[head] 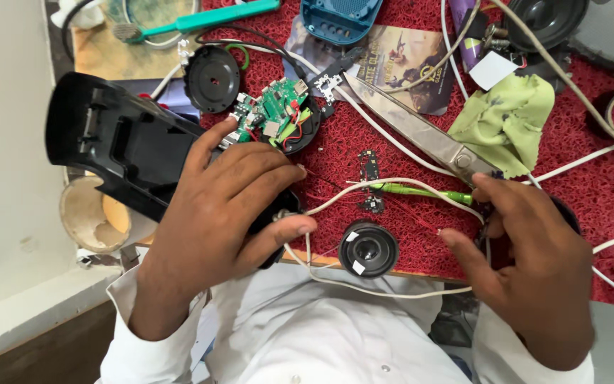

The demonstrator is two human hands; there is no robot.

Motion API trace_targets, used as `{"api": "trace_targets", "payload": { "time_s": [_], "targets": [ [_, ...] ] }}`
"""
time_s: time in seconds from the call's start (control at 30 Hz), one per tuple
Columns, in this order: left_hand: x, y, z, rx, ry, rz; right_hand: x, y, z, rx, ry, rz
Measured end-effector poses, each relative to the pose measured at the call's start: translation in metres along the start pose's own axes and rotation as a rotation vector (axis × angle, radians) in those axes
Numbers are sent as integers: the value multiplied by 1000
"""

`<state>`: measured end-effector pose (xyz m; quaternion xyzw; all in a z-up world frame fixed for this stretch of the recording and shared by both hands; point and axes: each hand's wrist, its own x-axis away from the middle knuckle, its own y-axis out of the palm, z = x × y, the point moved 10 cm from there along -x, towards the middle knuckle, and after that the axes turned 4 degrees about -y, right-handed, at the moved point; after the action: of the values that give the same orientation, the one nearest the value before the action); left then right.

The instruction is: The person sits on the floor and works on a disassembled electronic device on a low table. They cut a piece of white tape with scissors, wrap it around a circular component, and place it into the device casing. They then handle wires and a small circuit board, connecting them within the casing.

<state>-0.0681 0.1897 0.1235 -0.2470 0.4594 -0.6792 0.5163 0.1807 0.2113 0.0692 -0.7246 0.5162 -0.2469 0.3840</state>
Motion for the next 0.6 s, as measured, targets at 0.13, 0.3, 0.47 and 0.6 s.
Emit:
{"api": "trace_targets", "payload": {
  "time_s": [0.13,0.3,0.47,0.6],
  "targets": [
    [-3,-7,0,-13,14,10,4,0,-15,133,-133,57],
    [14,-40,10,-17,30,133,21,-6,-25,45,-150,134],
    [60,-64,12,60,-26,262,39,9,-65,-94,-308,122],
    [105,-81,0,67,-64,362,38,38,-86,-138,-340,24]
  ]
}}
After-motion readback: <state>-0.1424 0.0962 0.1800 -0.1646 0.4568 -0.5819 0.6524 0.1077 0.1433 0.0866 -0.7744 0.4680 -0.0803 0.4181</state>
